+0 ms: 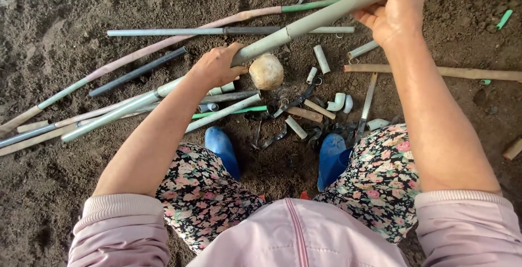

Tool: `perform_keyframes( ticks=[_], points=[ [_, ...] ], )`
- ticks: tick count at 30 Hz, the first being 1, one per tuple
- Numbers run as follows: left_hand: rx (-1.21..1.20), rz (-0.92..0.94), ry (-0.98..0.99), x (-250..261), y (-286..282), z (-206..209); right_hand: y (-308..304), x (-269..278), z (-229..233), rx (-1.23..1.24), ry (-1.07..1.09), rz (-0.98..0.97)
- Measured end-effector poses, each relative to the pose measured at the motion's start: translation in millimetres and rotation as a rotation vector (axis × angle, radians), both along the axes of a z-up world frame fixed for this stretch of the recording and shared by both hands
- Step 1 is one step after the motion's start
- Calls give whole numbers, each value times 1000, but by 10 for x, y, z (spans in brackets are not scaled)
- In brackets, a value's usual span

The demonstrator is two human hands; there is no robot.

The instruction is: The person sits on a small red stool on the ground and assembles PVC pipes. They insert a smaller green pipe into a larger white pipe, then wrap the joint with black tape. They also use a wooden stick to tap the pipe assembly.

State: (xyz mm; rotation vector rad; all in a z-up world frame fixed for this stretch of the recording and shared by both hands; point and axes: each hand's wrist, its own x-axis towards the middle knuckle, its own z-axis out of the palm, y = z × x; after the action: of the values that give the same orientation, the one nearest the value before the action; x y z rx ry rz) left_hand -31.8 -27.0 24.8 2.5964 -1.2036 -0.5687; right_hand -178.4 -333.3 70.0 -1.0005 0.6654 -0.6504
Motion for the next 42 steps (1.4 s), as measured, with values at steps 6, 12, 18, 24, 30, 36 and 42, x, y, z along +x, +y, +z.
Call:
perform_keyframes(
  ticks=[6,12,18,24,30,36,42],
  points=[
    [41,12,165,82,-10,-98,64,66,116,-187,43,-86],
    [134,70,171,198,102,-144,-547,-104,136,56,-231,-429],
    [285,108,250,241,84,-248,-256,-258,233,-167,361,-89],
    [184,7,150,117,-52,-318,696,-20,355,-404,574,407],
    [162,-59,202,76,-172,-404,931,159,164,-253,565,541],
    [-174,-48,133,-337,-395,-277,914,132,-20,-334,573,582],
    [-594,-210,-53,-348,-554,-382,962,182,109,-250,588,657]
  ],
)
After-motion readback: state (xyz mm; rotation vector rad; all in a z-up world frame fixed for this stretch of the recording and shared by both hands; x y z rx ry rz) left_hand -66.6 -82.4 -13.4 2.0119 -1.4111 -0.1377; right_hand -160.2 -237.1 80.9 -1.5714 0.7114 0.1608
